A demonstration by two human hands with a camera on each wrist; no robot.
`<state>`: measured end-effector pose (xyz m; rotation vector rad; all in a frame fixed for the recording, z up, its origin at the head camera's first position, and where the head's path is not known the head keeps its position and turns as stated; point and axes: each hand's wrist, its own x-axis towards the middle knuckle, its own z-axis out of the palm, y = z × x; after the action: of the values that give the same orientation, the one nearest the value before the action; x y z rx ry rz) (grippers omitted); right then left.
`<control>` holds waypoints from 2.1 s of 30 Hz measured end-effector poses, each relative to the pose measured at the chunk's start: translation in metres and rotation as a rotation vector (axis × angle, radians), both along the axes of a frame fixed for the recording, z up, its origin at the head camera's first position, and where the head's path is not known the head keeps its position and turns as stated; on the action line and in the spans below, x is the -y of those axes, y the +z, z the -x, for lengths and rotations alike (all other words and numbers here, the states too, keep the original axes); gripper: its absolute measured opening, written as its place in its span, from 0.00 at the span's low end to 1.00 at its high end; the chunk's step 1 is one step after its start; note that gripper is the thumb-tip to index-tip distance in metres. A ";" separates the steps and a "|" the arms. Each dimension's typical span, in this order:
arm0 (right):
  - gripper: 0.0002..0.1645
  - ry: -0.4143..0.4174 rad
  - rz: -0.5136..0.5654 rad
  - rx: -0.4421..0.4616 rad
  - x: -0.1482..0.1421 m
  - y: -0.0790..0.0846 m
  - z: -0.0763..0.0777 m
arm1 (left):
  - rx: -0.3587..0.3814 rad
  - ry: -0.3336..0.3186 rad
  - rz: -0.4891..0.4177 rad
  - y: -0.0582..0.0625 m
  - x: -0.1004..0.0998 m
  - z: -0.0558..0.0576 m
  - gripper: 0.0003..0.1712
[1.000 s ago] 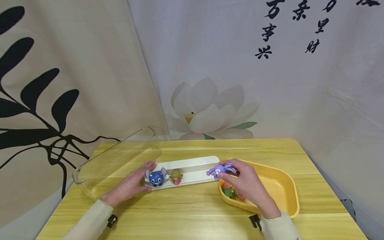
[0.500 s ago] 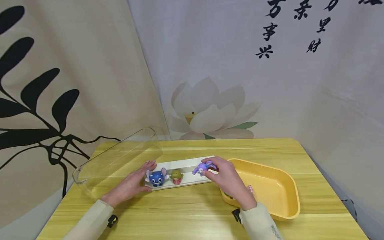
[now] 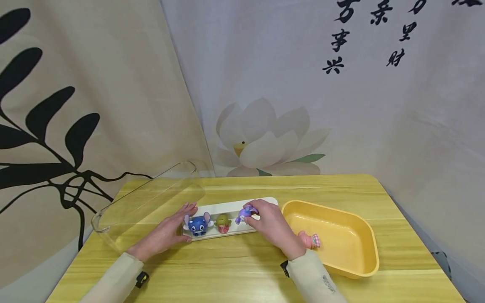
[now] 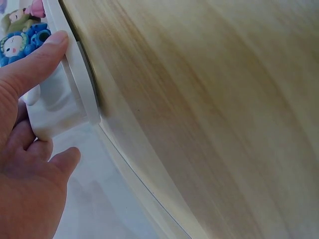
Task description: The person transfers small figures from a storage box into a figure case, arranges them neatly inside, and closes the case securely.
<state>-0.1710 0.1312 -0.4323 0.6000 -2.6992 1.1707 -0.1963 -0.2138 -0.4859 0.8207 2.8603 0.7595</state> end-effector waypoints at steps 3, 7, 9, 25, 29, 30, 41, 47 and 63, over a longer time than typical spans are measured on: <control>0.11 0.013 -0.032 -0.020 0.004 -0.002 0.002 | 0.001 -0.002 -0.012 0.000 0.000 0.000 0.56; 0.11 0.011 -0.064 -0.034 0.008 -0.005 0.005 | -0.001 -0.004 -0.017 0.000 0.000 0.000 0.56; 0.11 0.005 -0.073 -0.022 0.011 -0.006 0.007 | -0.001 -0.003 -0.017 0.000 0.000 0.000 0.56; 0.12 -0.012 -0.124 0.038 0.024 -0.017 0.018 | 0.014 -0.006 -0.027 0.000 0.001 0.001 0.56; 0.12 -0.014 -0.146 0.048 0.025 -0.019 0.021 | 0.016 -0.003 -0.029 0.000 0.001 0.000 0.56; 0.13 -0.015 -0.148 0.052 0.026 -0.019 0.021 | 0.017 -0.002 -0.028 0.000 0.001 0.000 0.56; 0.14 -0.010 -0.148 0.078 0.029 -0.022 0.023 | 0.005 -0.004 -0.021 0.000 0.002 -0.001 0.56; 0.13 -0.011 -0.161 0.069 0.030 -0.023 0.023 | -0.003 -0.011 -0.021 0.000 0.002 0.000 0.56; 0.16 -0.006 -0.169 0.073 0.030 -0.023 0.023 | -0.013 -0.011 -0.002 0.000 0.001 0.000 0.56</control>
<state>-0.1938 0.1012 -0.4550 0.5812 -2.8798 0.9880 -0.1961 -0.2152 -0.4862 0.8447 2.8645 0.7591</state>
